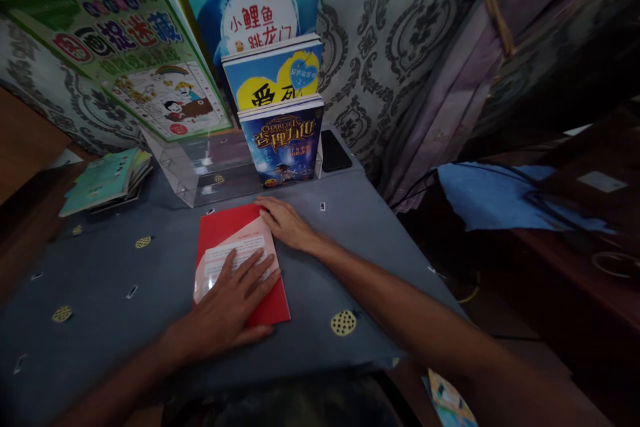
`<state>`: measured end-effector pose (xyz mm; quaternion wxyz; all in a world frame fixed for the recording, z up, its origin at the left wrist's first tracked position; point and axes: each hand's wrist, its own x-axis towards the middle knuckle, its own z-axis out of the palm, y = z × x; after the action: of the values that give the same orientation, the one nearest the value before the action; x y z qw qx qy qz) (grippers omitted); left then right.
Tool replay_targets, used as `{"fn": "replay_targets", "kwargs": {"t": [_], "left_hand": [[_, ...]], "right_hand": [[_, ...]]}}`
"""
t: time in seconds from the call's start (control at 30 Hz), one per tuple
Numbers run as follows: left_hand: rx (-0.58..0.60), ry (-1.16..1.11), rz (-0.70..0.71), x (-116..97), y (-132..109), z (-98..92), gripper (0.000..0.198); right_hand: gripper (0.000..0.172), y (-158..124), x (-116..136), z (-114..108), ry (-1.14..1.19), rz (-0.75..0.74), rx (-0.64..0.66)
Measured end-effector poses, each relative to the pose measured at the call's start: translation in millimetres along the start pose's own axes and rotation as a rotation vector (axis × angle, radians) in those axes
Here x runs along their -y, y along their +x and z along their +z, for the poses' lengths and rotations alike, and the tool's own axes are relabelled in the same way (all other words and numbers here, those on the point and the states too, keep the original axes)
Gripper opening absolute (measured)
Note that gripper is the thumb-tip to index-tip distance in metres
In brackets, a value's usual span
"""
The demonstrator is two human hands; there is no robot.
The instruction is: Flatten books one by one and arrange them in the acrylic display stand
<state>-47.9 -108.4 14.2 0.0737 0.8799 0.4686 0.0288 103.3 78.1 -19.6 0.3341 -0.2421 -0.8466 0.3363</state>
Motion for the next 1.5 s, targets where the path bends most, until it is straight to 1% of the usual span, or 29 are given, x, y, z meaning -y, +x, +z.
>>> {"fn": "replay_targets", "kwargs": {"t": [0.4,0.57,0.67,0.77,0.87,1.03,1.23,1.4,1.5], "left_hand": [[-0.019,-0.013,0.015,19,8,-4.0,0.079],[-0.016,-0.019,0.016,22,12,-5.2,0.078],[-0.016,-0.012,0.018,22,11,-5.1,0.079],[-0.008,0.019,0.011,23,5,-6.0,0.081],[-0.006,0.052,0.003,27,-6,-8.5,0.08],[-0.022,0.077,-0.026,39,-23,-12.8,0.078],[-0.006,0.065,-0.023,52,-27,-15.3,0.079],[-0.045,0.054,-0.028,53,-27,-12.3,0.08],[-0.037,0.041,-0.036,52,-29,-11.9,0.081]], "right_hand": [[0.037,0,1,-1,0.002,-0.018,0.001],[0.038,0,-1,-1,-0.022,-0.027,0.013],[0.038,0,2,1,-0.054,-0.043,0.045],[0.038,0,10,5,-0.122,-0.053,0.106],[0.037,2,22,11,-0.194,-0.054,0.179],[0.038,15,36,27,-0.253,-0.077,0.265],[0.038,26,29,41,-0.235,-0.103,0.222],[0.037,25,21,43,-0.201,-0.144,0.2],[0.038,26,16,44,-0.15,-0.16,0.185]]}}
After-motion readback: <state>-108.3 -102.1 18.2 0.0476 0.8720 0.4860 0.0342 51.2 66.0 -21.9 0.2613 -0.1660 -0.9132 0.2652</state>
